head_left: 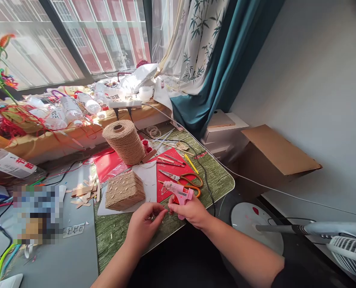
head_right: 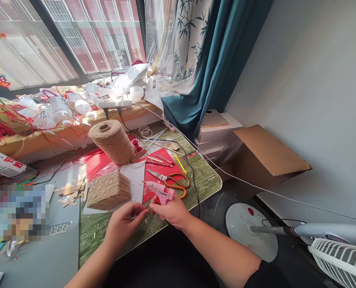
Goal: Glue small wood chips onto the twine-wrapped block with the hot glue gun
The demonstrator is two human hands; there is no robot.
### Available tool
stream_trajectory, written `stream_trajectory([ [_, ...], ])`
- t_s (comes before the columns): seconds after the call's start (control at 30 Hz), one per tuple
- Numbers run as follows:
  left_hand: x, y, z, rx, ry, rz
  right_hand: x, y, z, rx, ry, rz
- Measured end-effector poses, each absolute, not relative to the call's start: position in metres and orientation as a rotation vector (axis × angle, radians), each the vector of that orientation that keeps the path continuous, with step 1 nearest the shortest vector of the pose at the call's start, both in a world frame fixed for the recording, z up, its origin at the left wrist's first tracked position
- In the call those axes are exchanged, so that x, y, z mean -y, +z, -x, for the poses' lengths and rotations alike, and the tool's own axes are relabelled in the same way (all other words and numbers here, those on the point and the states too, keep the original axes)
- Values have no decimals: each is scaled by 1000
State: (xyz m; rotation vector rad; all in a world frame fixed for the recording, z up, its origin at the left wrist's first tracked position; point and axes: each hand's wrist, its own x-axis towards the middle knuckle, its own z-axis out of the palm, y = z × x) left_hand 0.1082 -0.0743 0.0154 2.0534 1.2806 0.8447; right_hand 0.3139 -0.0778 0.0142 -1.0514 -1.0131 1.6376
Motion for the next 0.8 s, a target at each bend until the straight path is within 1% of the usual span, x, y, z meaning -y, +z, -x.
stream_trajectory([
  [0.33, 69, 16, -111, -1091, 894, -2151, 81, 19, -306, 957, 1671, 1084],
  [0.53, 72, 20, -105, -1069, 1022, -2248, 82, 15, -310, 930, 1680, 1092],
  [0.67, 89, 24, -90, -1161, 924, -2190, 78, -6, -320, 851, 1610, 1030],
  [0.8, 121, 16, -59, -1217, 774, -2153, 78, -24, -324, 891, 1606, 999],
])
